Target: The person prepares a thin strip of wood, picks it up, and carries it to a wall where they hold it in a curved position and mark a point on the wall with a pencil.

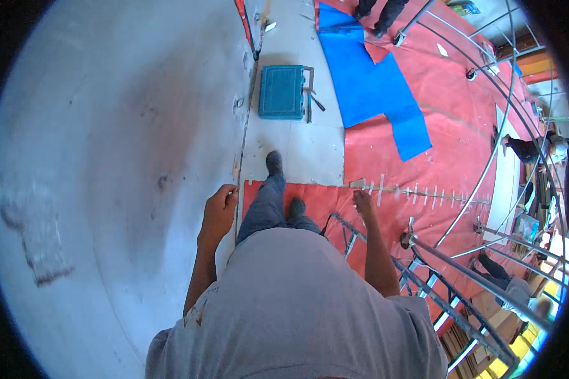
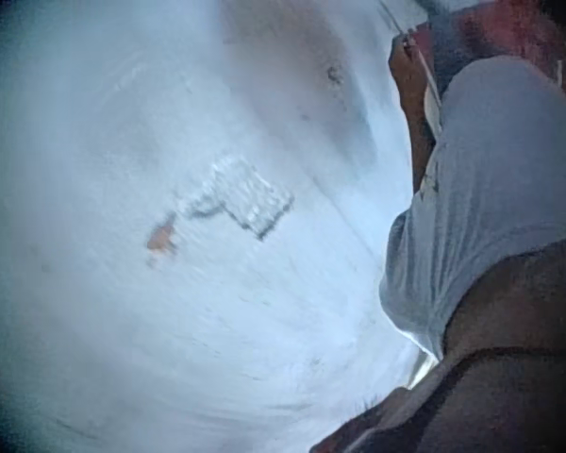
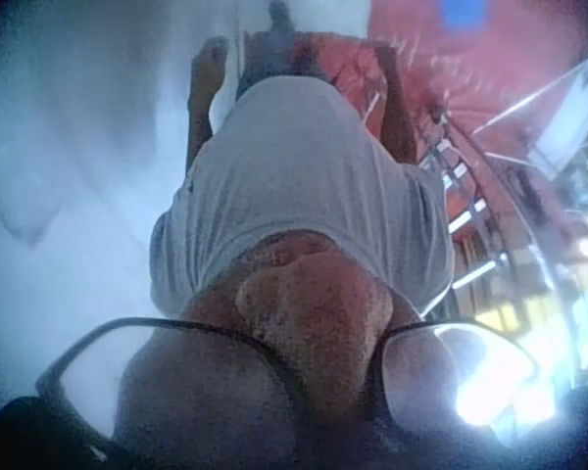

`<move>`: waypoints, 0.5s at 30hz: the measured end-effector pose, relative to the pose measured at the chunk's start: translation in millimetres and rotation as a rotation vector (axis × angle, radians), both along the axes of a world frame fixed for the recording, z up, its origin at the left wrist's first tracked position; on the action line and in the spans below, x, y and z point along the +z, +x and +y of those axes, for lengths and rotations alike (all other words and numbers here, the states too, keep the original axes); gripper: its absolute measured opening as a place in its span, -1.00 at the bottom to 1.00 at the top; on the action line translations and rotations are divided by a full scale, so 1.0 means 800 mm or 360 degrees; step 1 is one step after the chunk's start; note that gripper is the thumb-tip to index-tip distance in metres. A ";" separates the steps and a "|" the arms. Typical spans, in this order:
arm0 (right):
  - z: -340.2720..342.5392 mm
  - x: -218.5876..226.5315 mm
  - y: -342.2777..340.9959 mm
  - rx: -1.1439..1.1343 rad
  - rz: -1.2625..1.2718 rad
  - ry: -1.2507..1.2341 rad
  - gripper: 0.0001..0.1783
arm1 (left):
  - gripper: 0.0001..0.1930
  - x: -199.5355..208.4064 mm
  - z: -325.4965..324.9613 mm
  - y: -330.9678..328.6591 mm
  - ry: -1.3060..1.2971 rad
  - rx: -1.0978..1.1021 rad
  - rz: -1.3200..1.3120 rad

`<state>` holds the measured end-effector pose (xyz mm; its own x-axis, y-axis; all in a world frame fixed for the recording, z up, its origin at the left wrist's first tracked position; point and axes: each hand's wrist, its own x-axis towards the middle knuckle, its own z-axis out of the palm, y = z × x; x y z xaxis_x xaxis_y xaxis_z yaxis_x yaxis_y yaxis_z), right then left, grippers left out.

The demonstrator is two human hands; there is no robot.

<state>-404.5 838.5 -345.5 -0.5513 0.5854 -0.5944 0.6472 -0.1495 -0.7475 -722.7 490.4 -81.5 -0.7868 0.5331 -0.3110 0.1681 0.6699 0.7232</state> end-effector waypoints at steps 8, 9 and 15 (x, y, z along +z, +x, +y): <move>-0.016 0.046 -0.154 0.0846 -0.0019 -0.0064 -0.69 | -0.66 -0.175 0.181 -0.168 -0.0287 -0.0640 -0.0085; -0.025 0.056 -0.164 0.0828 -0.0048 -0.0072 -0.69 | -0.64 -0.197 0.209 -0.177 -0.0301 -0.0751 -0.0076; -0.033 0.098 -0.220 0.1218 -0.0552 0.0343 -0.64 | -0.65 -0.310 0.268 -0.155 -0.0539 -0.1871 -0.0456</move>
